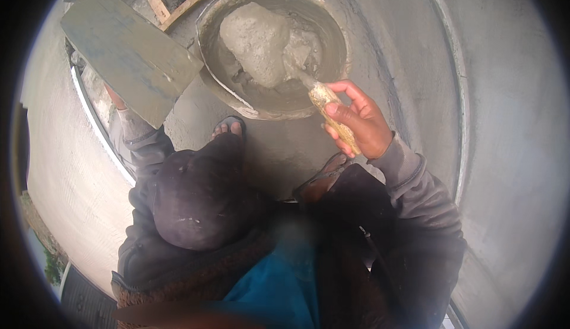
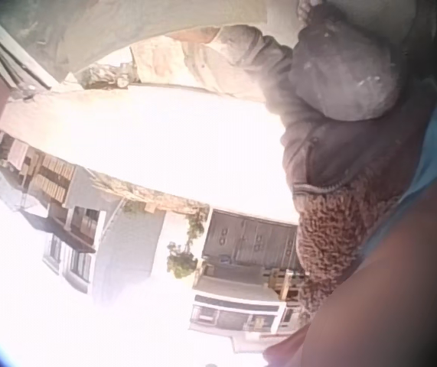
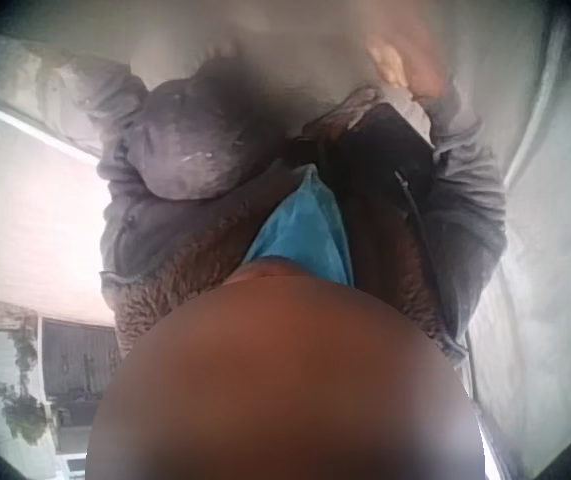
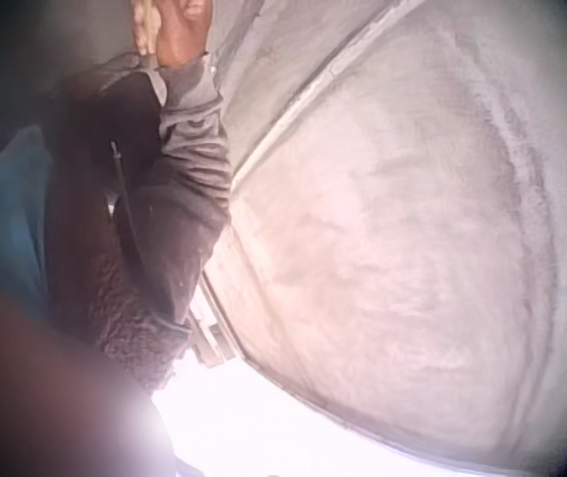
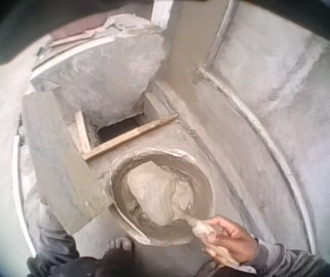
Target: The person scoops wet cement from a bucket with a trowel, transfers it to a hawk, and applies it to a curved wall section, smoothing the surface with a trowel. The person repeats this process across the wall area.
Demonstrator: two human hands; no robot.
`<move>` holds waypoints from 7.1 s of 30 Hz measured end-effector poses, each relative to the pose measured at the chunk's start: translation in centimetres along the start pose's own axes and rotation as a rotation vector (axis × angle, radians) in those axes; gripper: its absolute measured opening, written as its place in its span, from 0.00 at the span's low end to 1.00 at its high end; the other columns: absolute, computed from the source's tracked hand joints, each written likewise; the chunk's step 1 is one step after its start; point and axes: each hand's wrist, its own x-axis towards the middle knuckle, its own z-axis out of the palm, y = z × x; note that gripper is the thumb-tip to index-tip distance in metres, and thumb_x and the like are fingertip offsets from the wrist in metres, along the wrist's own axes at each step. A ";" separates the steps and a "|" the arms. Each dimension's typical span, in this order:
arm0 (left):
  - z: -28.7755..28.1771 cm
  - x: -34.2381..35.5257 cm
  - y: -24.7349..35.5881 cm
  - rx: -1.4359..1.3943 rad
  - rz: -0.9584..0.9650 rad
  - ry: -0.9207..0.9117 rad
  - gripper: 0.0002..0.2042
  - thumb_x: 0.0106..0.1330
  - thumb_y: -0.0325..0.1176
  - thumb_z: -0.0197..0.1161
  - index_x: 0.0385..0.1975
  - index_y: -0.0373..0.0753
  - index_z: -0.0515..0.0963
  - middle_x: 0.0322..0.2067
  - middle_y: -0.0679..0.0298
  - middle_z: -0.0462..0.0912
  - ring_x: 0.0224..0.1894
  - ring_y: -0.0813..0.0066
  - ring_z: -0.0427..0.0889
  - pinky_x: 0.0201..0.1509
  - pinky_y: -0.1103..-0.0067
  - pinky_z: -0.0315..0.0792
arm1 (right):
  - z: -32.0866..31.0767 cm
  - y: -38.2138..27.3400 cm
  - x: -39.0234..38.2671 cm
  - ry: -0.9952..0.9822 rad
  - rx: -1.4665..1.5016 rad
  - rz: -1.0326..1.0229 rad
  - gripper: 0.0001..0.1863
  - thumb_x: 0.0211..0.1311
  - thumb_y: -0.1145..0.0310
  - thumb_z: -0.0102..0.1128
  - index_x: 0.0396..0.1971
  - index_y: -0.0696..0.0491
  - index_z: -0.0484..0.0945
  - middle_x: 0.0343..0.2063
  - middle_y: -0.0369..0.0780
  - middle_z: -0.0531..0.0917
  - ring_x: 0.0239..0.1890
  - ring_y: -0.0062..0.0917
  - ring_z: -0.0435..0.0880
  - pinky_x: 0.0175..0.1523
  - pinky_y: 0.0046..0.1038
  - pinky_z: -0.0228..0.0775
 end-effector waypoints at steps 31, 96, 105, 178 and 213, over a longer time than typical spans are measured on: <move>16.7 4.8 5.0 -0.991 -0.144 0.037 0.25 0.74 0.46 0.47 0.64 0.36 0.61 0.57 0.53 0.72 0.54 0.61 0.77 0.54 0.69 0.77 | 3.5 -11.0 -6.4 0.504 -0.802 -0.347 0.24 0.67 0.56 0.56 0.57 0.54 0.69 0.31 0.34 0.78 0.26 0.14 0.72 0.30 0.17 0.65; 16.3 17.4 2.7 -1.528 -0.138 -0.517 0.30 0.74 0.55 0.38 0.66 0.38 0.59 0.60 0.49 0.69 0.59 0.50 0.73 0.61 0.57 0.73 | 2.1 -9.7 -7.7 0.361 -0.647 -0.083 0.20 0.66 0.62 0.59 0.53 0.55 0.71 0.26 0.39 0.81 0.23 0.22 0.78 0.30 0.25 0.69; 28.1 23.6 12.1 -1.477 -0.289 -0.484 0.29 0.72 0.58 0.39 0.64 0.43 0.63 0.59 0.53 0.71 0.57 0.52 0.75 0.59 0.57 0.74 | -3.0 -6.6 -1.0 0.360 -1.151 -0.410 0.18 0.65 0.63 0.60 0.52 0.55 0.76 0.38 0.47 0.80 0.41 0.41 0.80 0.45 0.34 0.71; 22.6 7.6 23.1 0.181 0.081 -0.635 0.06 0.67 0.32 0.59 0.38 0.37 0.78 0.31 0.55 0.82 0.35 0.53 0.82 0.39 0.65 0.75 | -6.3 -26.8 24.7 1.271 -1.330 -0.693 0.16 0.65 0.59 0.53 0.36 0.58 0.72 0.27 0.54 0.83 0.31 0.55 0.83 0.36 0.50 0.74; 23.1 5.9 23.5 0.232 0.096 -0.718 0.08 0.65 0.29 0.60 0.42 0.36 0.78 0.35 0.53 0.83 0.36 0.52 0.82 0.41 0.65 0.75 | -14.5 -16.0 25.6 1.167 -1.253 -0.368 0.16 0.67 0.56 0.50 0.38 0.57 0.70 0.26 0.55 0.83 0.32 0.54 0.83 0.41 0.52 0.72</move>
